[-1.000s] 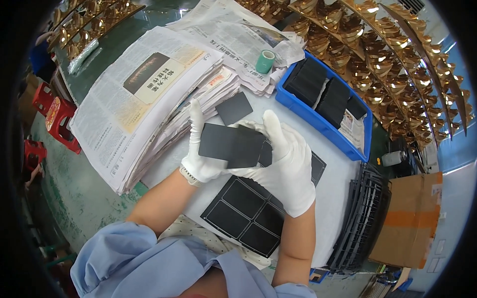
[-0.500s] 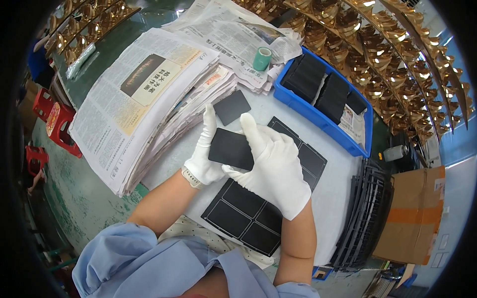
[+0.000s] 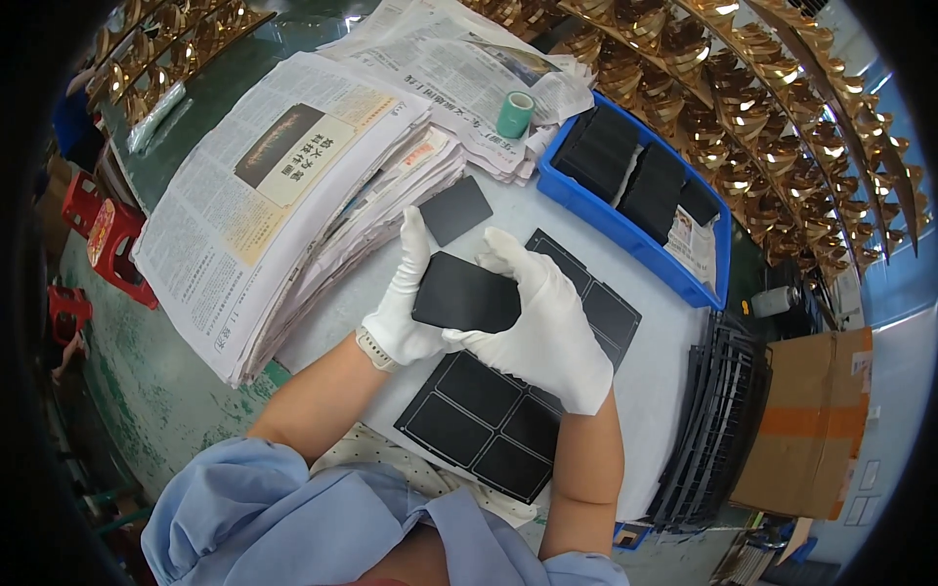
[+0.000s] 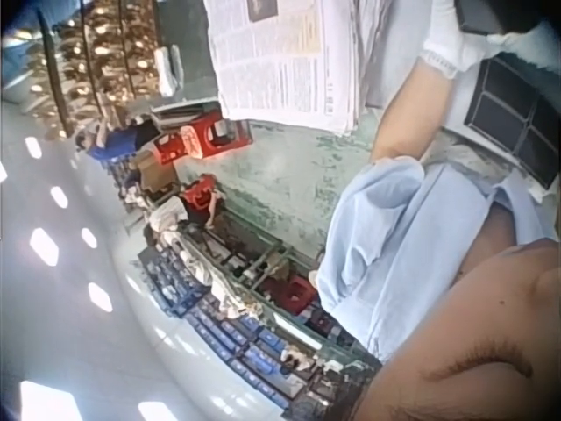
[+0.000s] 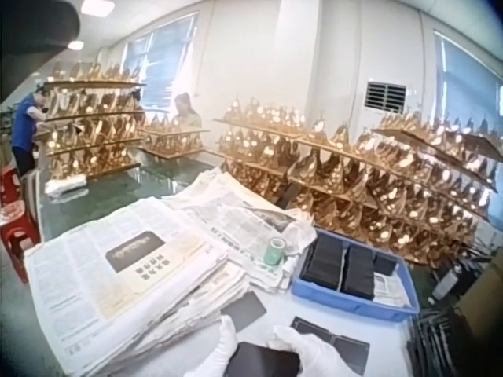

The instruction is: The person sorts and inspects small rectangular black panels by hand at a workbench.

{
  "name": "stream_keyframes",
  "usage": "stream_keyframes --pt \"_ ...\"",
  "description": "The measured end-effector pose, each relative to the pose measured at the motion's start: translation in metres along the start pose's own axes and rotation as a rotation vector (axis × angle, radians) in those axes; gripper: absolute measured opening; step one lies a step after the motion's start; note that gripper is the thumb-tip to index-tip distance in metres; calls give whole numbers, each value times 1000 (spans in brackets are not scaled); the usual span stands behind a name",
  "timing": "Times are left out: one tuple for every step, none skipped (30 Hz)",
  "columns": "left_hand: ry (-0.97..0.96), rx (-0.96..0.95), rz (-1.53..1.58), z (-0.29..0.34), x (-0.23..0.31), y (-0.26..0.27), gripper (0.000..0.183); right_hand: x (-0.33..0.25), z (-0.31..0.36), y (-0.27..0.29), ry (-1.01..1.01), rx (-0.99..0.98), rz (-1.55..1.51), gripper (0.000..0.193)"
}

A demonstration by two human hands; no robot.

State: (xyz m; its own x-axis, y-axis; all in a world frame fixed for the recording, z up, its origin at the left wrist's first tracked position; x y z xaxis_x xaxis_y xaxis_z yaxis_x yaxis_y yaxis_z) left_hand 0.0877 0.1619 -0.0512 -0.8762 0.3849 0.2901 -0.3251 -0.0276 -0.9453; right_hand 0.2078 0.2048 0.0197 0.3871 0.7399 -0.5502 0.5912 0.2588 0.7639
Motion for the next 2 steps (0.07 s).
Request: stream_keyframes --pt "11 -16 35 -1 -1 6 124 3 1 -1 -42 9 -56 108" --pt "22 -34 70 -4 -2 12 125 6 3 -1 -85 18 -110 108"
Point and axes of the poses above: each hand's wrist, its own z-axis away from the middle knuckle, its own y-axis out of the back of the hand, x = y × z, the point moved 6 cm from there along -z, towards the middle knuckle, and after that the axes turned 5 degrees about z, right-handed, at the moved point
